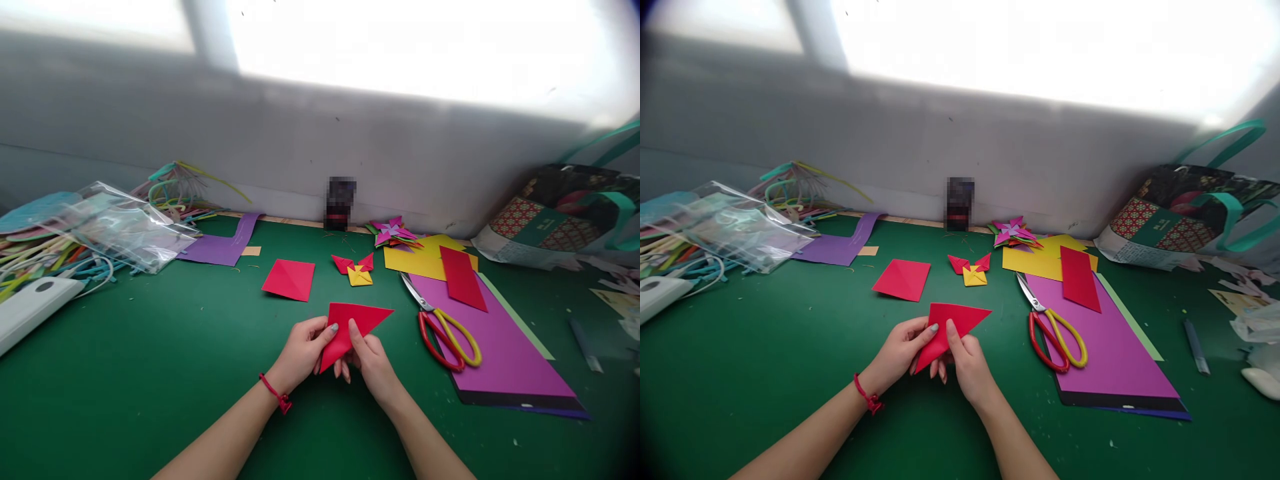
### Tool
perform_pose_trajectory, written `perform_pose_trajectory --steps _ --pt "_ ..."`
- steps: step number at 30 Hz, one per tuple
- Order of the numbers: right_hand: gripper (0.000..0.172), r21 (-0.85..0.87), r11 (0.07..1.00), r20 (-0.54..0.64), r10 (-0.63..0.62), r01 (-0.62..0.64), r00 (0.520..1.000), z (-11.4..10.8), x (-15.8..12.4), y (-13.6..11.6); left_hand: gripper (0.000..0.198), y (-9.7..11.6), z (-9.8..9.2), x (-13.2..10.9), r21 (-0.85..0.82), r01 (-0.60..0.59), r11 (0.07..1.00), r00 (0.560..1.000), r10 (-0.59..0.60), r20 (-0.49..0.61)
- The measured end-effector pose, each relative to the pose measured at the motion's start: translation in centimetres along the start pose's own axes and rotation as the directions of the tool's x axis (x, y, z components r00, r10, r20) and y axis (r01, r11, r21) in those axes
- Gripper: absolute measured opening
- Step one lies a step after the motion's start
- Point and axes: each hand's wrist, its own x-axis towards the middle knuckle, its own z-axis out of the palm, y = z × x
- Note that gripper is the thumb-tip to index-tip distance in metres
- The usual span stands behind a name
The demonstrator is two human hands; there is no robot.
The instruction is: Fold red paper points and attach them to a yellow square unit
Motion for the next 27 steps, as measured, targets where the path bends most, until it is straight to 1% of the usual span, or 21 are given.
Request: perform_pose_trajectory --steps 2,4,7,9,11,13,15,17,20,27 --pt "0.061 -0.023 1.000 0.003 0.009 -0.009 1.000 0.0 0.0 0.2 0.033 -0.1 0.0 0.0 -0.004 0.005 1.000 1.000 -0.005 0.005" --pt "0.064 -0.104 0.995 -0.021 0.003 -0.005 1.000 -0.1 -0.1 0.5 0.033 -0.2 0.1 0.1 0.000 0.006 1.000 1.000 -0.006 0.013" --pt "0.064 -0.263 0.964 -0.075 -0.056 0.034 0.996 -0.3 -0.2 0.8 0.032 -0.2 0.1 0.1 0.000 -0.004 1.000 1.000 0.004 0.019" --pt "0.064 -0.314 0.948 -0.092 -0.083 0.051 0.992 -0.4 -0.3 0.8 0.031 -0.3 0.1 0.1 -0.011 -0.013 1.000 1.000 0.013 0.022" --pt "0.062 -0.280 0.959 -0.074 -0.071 0.047 0.995 -0.3 -0.3 0.7 0.030 -0.3 0.1 0.2 -0.029 -0.016 0.999 1.000 0.017 0.023" --pt "0.055 -0.172 0.984 -0.041 -0.057 0.049 0.998 0.0 -0.3 0.5 0.029 -0.4 0.1 0.2 -0.062 -0.015 0.998 1.000 0.017 0.019" --pt "0.046 -0.067 0.995 -0.026 -0.073 0.071 0.997 0.4 -0.2 0.4 0.029 -0.4 0.1 0.3 -0.102 -0.014 0.995 1.000 0.015 0.015" --pt "0.042 -0.037 0.995 -0.029 -0.097 0.096 0.995 0.6 -0.3 0.4 0.029 -0.4 0.0 0.3 -0.125 -0.012 0.992 1.000 0.013 0.008" --pt "0.044 -0.086 0.990 -0.038 -0.112 0.109 0.993 0.7 -0.3 0.5 0.027 -0.3 0.0 0.3 -0.121 -0.015 0.993 1.000 0.015 -0.005" --pt "0.043 -0.289 0.951 -0.096 -0.140 0.107 0.986 0.4 -0.3 0.5 0.028 -0.5 0.0 0.2 -0.087 -0.026 0.996 1.000 0.027 0.011"
